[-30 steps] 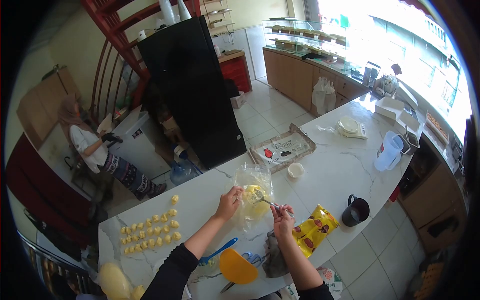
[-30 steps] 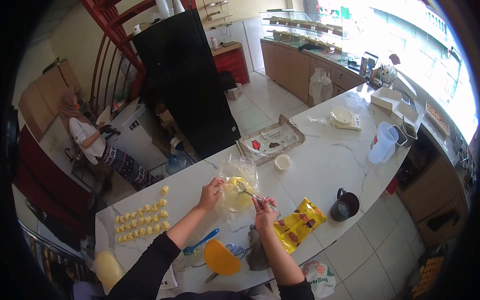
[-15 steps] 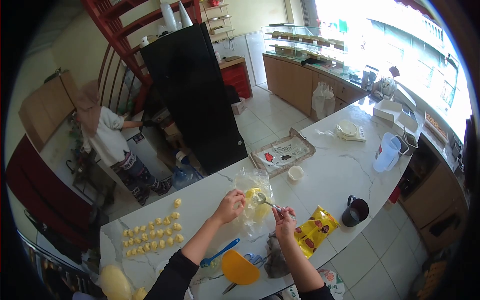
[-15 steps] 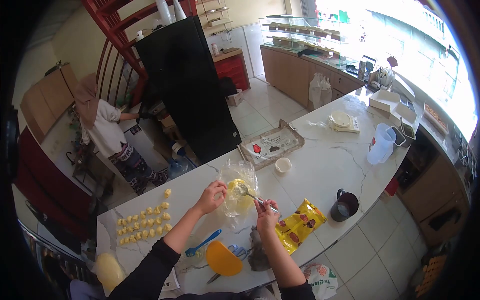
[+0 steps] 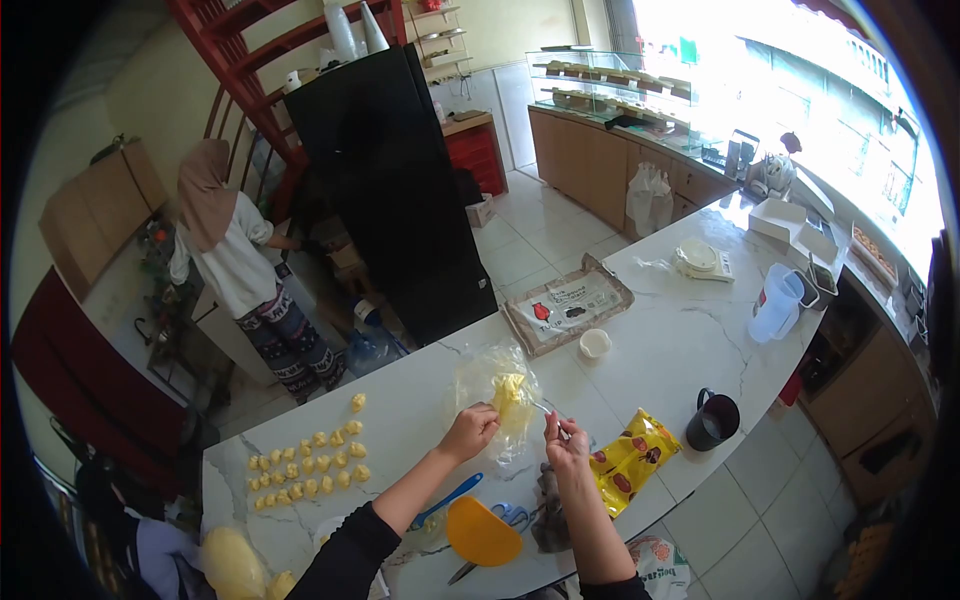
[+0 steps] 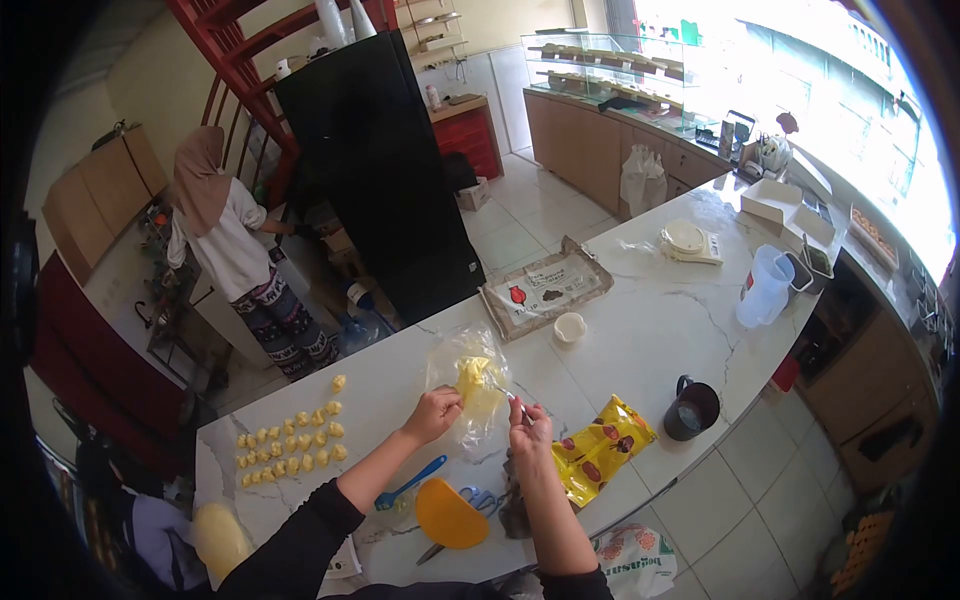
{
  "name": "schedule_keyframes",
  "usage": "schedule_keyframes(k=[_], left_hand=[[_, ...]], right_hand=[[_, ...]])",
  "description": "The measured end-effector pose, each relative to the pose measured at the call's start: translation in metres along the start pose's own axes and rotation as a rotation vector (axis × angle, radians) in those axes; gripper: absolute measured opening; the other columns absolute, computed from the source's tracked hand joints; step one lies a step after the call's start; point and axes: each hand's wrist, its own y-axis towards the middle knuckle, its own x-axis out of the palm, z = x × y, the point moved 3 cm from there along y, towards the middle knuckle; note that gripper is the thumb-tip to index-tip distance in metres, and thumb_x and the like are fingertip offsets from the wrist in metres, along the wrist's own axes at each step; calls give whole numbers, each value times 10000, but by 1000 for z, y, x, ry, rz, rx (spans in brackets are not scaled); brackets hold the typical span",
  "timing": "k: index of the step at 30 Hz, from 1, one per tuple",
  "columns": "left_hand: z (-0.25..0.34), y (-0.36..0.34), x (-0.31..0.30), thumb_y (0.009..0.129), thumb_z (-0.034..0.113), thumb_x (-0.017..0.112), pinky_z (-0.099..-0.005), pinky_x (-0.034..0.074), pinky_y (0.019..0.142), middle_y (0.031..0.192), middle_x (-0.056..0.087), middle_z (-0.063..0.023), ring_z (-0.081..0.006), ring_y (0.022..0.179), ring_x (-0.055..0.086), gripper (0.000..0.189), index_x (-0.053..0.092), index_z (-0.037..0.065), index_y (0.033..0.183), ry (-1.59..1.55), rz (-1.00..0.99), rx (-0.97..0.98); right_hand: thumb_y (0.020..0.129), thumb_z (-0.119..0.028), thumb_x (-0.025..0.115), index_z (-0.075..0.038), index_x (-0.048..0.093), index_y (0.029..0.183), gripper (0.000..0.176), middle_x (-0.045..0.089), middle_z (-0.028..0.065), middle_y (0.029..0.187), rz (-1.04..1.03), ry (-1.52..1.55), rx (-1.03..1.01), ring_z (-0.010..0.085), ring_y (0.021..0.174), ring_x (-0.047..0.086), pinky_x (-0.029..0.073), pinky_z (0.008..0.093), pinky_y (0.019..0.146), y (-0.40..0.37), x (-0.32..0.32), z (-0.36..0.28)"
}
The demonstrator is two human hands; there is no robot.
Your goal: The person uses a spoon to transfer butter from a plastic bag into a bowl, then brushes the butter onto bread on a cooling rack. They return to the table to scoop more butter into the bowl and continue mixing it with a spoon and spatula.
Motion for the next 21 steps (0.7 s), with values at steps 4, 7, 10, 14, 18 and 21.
schedule_keyframes(k=[4, 7, 10, 14, 18, 21], left_hand=[[-6, -4, -17, 698, 77, 470, -261, 417, 630, 671, 539, -91, -176, 671, 526, 94, 516, -3, 680, -100, -222, -196], [-27, 2, -35, 732, 119, 485, -233, 424, 645, 716, 561, -69, -97, 700, 532, 139, 555, 7, 773, -768, 86, -479], [-22, 7, -38, 738, 119, 503, -217, 436, 596, 715, 577, -62, -75, 647, 538, 175, 562, 9, 860, -582, 197, -473], [-22, 9, -33, 734, 94, 517, -196, 436, 536, 648, 588, -59, -86, 549, 542, 165, 577, -5, 852, -226, 308, -372], [-30, 9, -32, 741, 101, 519, -193, 426, 498, 591, 580, -57, -73, 505, 524, 151, 595, -22, 786, -306, 415, -329], [-33, 9, -36, 739, 113, 526, -188, 411, 471, 587, 577, -45, -60, 496, 508, 161, 595, -26, 782, -489, 318, -431]], right_hand=[[697, 92, 388, -26, 395, 774, 141, 453, 172, 813, -150, -205, -188, 334, 824, 491, 483, 374, 723, -11, 8, 0], [722, 81, 385, -20, 395, 738, 103, 473, 119, 764, -307, -347, -271, 290, 798, 516, 471, 384, 739, -20, 12, 4], [742, 63, 408, -26, 412, 706, 95, 478, 93, 741, -393, -393, -260, 265, 806, 517, 458, 378, 763, -26, 14, 14], [747, 52, 434, -37, 431, 702, 100, 497, 66, 729, -500, -356, -186, 232, 834, 515, 422, 346, 824, -34, 17, 25], [749, 44, 442, -35, 431, 706, 91, 494, 64, 735, -540, -330, -148, 230, 839, 513, 423, 337, 822, -35, 18, 29], [752, 39, 446, -33, 432, 711, 85, 492, 63, 738, -563, -317, -92, 231, 845, 512, 427, 316, 818, -36, 20, 32]])
